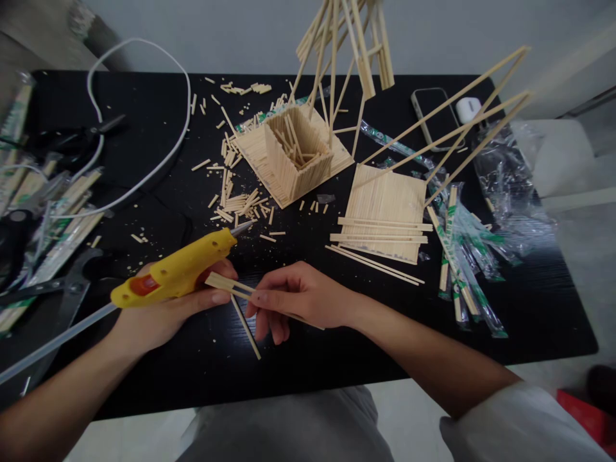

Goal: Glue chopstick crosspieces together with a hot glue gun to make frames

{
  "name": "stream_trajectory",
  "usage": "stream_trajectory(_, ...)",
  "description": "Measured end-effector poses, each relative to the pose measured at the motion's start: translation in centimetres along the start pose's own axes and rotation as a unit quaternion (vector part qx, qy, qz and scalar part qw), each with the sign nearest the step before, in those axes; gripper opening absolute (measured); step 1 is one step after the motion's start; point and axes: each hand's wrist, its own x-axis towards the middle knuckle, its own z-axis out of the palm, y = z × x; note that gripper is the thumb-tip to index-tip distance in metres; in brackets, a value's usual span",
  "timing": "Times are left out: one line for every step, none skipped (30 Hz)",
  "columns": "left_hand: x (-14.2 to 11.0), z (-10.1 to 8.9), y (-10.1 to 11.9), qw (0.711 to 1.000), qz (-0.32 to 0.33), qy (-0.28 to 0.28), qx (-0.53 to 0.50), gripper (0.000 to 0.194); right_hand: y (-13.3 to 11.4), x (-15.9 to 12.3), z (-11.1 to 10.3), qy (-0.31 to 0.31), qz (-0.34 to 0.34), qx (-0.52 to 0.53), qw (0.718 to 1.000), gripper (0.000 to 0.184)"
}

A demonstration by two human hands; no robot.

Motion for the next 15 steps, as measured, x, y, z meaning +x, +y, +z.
stream_trajectory(0.03, -0.05, -0.07, 1.0, 0.002, 0.002, -0.006, 0.026, 0.0, 0.0, -0.01, 0.0, -0.001, 0.0, 1.0, 0.033)
stream_trajectory(0.05, -0.13, -0.16, 1.0, 0.003, 0.004, -0.01, 0.026, 0.01, 0.01, -0.02, 0.001, -0.002, 0.0, 1.0, 0.034)
stream_trajectory(0.06, -0.23, -0.23, 1.0, 0.004, 0.006, -0.013, 0.026, 0.02, 0.03, -0.02, 0.002, -0.003, 0.0, 1.0, 0.034)
stream_trajectory(0.07, -0.34, -0.29, 1.0, 0.005, 0.006, -0.016, 0.026, 0.03, 0.05, -0.01, 0.002, -0.003, 0.0, 1.0, 0.034)
stream_trajectory(0.08, -0.44, -0.31, 1.0, 0.007, 0.005, -0.017, 0.026, 0.04, 0.08, -0.01, 0.002, -0.004, 0.0, 1.0, 0.035)
stream_trajectory(0.08, -0.52, -0.3, 1.0, 0.007, 0.002, -0.018, 0.025, 0.05, 0.1, -0.01, 0.001, -0.004, -0.001, 1.0, 0.035)
stream_trajectory(0.09, -0.57, -0.24, 1.0, 0.009, -0.002, -0.017, 0.024, 0.06, 0.12, -0.01, 0.002, -0.005, -0.003, 1.0, 0.035)
stream_trajectory(0.09, -0.6, -0.16, 1.0, 0.012, -0.006, -0.014, 0.023, 0.07, 0.13, -0.01, 0.002, -0.006, -0.005, 1.0, 0.034)
stream_trajectory(0.1, -0.61, -0.06, 1.0, 0.015, -0.008, -0.009, 0.022, 0.08, 0.13, -0.02, 0.003, -0.006, -0.007, 1.0, 0.034)
stream_trajectory(0.1, -0.6, 0.04, 1.0, 0.018, -0.01, -0.003, 0.021, 0.09, 0.12, -0.03, 0.004, -0.007, -0.008, 1.0, 0.034)
stream_trajectory(0.1, -0.6, 0.12, 1.0, 0.021, -0.009, 0.002, 0.021, 0.08, 0.12, -0.04, 0.003, -0.007, -0.009, 1.0, 0.033)
stream_trajectory(0.09, -0.6, 0.19, 1.0, 0.023, -0.008, 0.006, 0.021, 0.08, 0.1, -0.05, 0.002, -0.007, -0.01, 1.0, 0.033)
stream_trajectory(0.08, -0.6, 0.21, 1.0, 0.023, -0.005, 0.009, 0.022, 0.06, 0.09, -0.05, 0.002, -0.007, -0.01, 1.0, 0.033)
stream_trajectory(0.06, -0.62, 0.21, 1.0, 0.023, -0.003, 0.01, 0.023, 0.04, 0.09, -0.04, 0.001, -0.007, -0.011, 1.0, 0.033)
stream_trajectory(0.04, -0.63, 0.17, 1.0, 0.022, -0.002, 0.011, 0.024, 0.01, 0.08, -0.03, 0.001, -0.008, -0.011, 1.0, 0.033)
